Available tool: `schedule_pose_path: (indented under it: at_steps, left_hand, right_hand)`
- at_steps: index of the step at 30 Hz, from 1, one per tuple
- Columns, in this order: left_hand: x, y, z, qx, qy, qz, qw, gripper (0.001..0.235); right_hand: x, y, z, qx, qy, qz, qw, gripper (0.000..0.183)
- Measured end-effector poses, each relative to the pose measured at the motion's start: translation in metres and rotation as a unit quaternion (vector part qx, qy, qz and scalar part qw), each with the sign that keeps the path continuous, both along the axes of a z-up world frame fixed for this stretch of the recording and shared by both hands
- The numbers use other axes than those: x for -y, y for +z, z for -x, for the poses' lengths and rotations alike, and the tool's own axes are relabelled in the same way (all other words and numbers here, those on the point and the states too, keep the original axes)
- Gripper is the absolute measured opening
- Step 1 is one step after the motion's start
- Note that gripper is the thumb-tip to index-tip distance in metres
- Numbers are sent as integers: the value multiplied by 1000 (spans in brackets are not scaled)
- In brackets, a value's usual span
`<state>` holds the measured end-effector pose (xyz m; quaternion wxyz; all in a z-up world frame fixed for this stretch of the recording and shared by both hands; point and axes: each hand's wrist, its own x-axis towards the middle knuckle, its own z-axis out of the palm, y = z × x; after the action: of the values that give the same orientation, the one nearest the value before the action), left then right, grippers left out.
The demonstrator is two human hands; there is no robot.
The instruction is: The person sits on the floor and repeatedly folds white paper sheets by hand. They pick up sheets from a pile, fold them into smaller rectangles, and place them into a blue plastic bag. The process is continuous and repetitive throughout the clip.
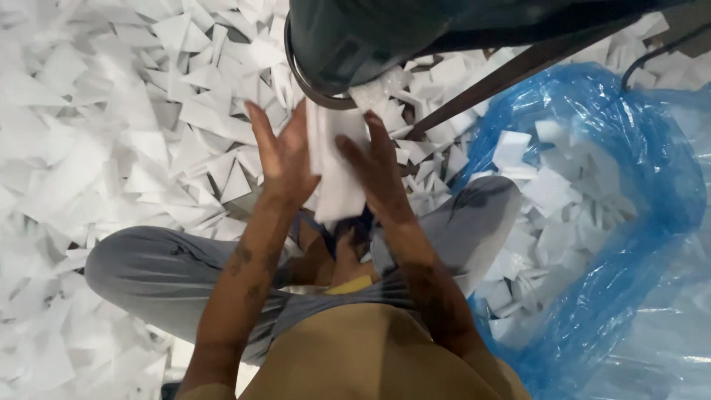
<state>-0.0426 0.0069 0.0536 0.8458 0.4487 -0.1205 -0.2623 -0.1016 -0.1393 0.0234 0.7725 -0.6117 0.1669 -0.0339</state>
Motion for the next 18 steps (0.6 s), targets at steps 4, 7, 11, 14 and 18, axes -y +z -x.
schedule_pose_path:
  at_steps: [4,7,11,14,18]
  left_hand:
    - [5,-1,-30,-98,-26,198,975,110]
    - [5,-13,-37,-58,-65,257,963,105]
    - [5,-32,-26,9,47,61,997,108]
    - [-1,-39,9,224,124,-202,945,108]
    - [-21,-39,85,93,58,-154,982,111]
  right_hand:
    - [13,-5,-31,-66,7,67,996,42]
    - [17,2,-42,-2,10,132,991,44]
    - [1,23,-20,23,-36,210,977,66]
    - [-24,38,30,-9,-22,292,956,85]
    - [-42,33,82,47,17,373,926,82]
